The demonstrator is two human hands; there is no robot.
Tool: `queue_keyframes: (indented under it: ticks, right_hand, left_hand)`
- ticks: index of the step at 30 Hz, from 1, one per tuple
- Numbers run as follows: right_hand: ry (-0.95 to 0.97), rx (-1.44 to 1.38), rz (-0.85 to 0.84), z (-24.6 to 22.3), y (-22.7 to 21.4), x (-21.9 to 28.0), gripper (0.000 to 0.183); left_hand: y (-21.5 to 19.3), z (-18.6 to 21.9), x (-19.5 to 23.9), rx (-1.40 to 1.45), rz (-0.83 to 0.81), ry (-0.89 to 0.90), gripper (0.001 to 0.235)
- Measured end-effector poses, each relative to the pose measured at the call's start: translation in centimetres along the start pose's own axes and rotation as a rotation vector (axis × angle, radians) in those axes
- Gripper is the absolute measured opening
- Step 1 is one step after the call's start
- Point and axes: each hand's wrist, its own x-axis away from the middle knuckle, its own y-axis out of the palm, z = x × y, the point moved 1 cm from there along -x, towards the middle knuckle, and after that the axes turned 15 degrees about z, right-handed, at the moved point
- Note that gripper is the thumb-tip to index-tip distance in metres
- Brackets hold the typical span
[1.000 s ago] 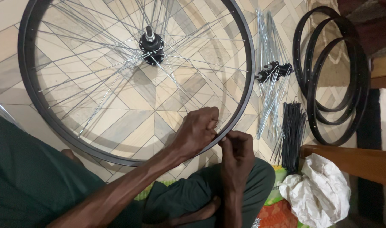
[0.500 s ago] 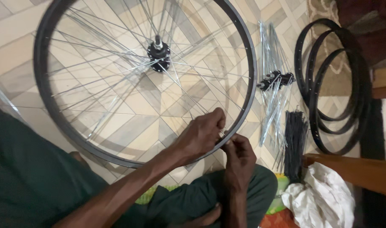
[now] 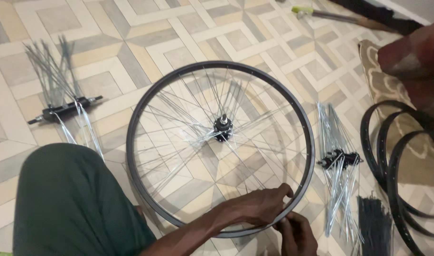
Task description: The person sits on the floor and laces a bicycle wheel by hand. They insert spokes from the hub into the rim and secure them with nipples, working around the wheel to complete the lacing pattern.
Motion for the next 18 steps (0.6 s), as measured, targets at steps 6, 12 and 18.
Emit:
queue_keyframes:
  ticks: [6, 12, 18]
  right_hand:
    - [0.013, 0.009, 0.001, 2.4, -0.1, -0.3, 0.019]
    - [0.046, -0.213, -0.002, 3.6, 0.3, -0.7, 0.026]
    - [0.002, -0.079, 0.010, 5.7, 0.3, -1.7, 0.020]
  left_hand:
    - [0.4, -1.9, -1.1, 0.025, -0.030, 0.160, 0.084]
    - [0.6, -0.9, -0.6, 0.008, -0.039, 0.010, 0.061]
    - [0.0, -0.1, 0.1, -0.039, 0.023, 0.080, 0.062]
